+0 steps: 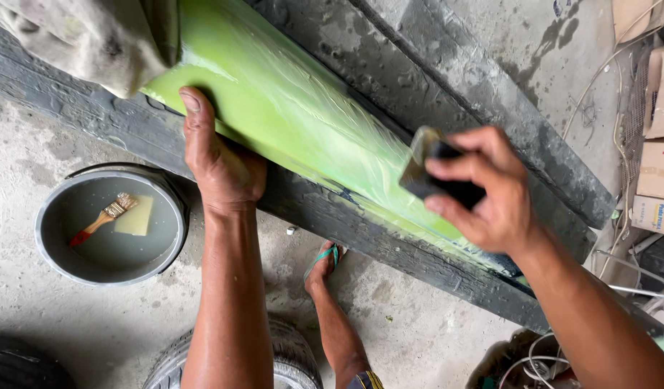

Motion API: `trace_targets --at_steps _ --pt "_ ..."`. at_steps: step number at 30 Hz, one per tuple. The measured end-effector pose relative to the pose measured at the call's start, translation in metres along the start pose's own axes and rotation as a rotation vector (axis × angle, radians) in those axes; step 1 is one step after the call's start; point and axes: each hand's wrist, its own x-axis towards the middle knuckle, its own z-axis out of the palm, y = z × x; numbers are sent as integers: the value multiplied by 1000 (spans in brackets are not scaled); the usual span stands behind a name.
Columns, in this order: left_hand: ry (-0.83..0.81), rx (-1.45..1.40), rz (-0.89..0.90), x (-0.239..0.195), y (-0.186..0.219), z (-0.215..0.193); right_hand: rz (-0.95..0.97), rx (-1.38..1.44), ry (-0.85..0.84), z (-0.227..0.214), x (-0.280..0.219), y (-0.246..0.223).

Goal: The person sands a long, lime-green car bumper with a sanding block, moving it back and forth along the surface. They periodically wipe the bumper with a cloth and dip the sanding block into a bucket of water to clean it.

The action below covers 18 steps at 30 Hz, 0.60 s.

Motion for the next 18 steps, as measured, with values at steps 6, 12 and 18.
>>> trace_targets --at_steps 6,12,18 --pt "-62 -56 41 -2 -5 -8 -94 -3 43 11 45 4" --pt "-16 -9 23 0 0 0 -28 -171 26 2 -1 -24" --pt "-29 -46 40 -1 -5 -7 -80 -78 95 18 50 2"
